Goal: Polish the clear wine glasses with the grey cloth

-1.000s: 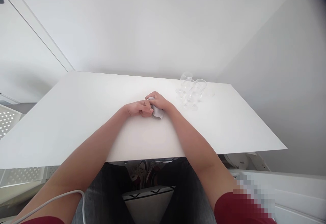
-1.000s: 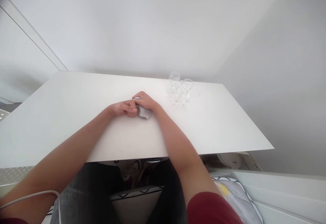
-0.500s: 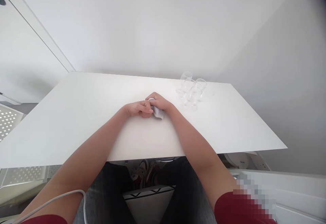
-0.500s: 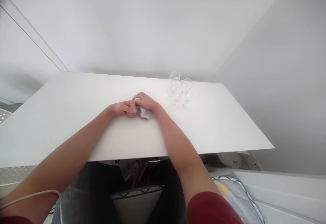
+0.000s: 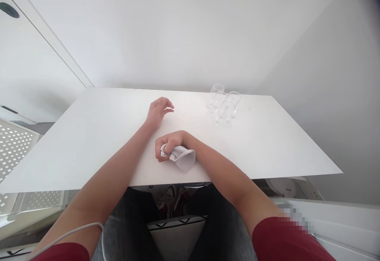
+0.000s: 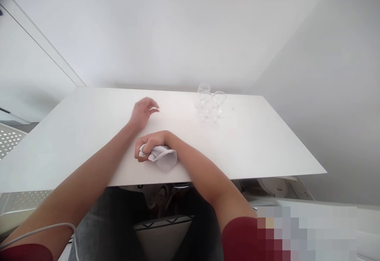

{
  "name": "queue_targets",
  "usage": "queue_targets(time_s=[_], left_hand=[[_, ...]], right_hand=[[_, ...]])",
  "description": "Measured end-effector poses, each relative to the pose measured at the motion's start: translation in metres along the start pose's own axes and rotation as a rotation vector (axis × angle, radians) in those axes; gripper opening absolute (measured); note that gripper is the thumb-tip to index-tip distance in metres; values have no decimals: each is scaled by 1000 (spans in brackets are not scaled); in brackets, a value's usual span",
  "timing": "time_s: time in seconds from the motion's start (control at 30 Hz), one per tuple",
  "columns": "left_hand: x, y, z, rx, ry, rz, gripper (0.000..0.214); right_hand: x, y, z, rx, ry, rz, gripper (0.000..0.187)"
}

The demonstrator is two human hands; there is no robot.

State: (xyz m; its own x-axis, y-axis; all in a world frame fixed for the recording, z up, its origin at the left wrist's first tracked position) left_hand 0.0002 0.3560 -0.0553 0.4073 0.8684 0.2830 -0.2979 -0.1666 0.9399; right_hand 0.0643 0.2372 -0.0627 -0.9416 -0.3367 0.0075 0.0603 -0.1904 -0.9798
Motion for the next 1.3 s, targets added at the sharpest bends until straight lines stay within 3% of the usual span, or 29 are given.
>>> queue_targets(time_s=[0.1, 0.2, 0.3, 0.4, 0.53, 0.73, 0.87, 1.0, 1.3], left_hand=[[-3, -12, 33, 597, -290, -178, 39], [-2, -16, 63, 1058, -535, -249, 61], [10, -20, 87, 1243, -724, -299, 84], [26, -28, 109, 1257, -881, -262, 92], [46, -40, 130, 1287, -880, -221, 93], [55, -61, 154, 1410, -975, -241, 109], [64, -69, 160, 1399, -914, -241, 113], [68, -78, 165, 1407, -945, -237, 114], [63, -76, 166, 1451, -968, -274, 99]], right_hand=[[11, 0, 0, 43, -85, -22, 28], [9, 3, -3, 53, -121, -8, 30], [5, 2, -1, 37, -153, 1, 30], [5, -3, 3, 9, -196, -4, 27], [5, -5, 3, 1, -181, 17, 19], [3, -3, -1, -14, -189, 48, 21], [2, 1, -5, -17, -101, 122, 19], [-1, 5, -11, -36, 30, 170, 17], [0, -6, -2, -34, -76, 146, 13]])
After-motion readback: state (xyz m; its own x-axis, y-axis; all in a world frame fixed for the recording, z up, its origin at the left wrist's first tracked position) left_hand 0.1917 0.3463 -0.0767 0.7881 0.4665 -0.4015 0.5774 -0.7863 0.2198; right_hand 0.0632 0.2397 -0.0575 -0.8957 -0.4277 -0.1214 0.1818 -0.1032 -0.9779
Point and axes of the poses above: each hand's wrist, its own x-axis towards the middle knuckle, its own z-axis out of the palm, y = z × x, the point moved 5 cm from there along x, towards the middle knuckle, and after that the axes turned 11 degrees about -y, right-handed, at the moved point
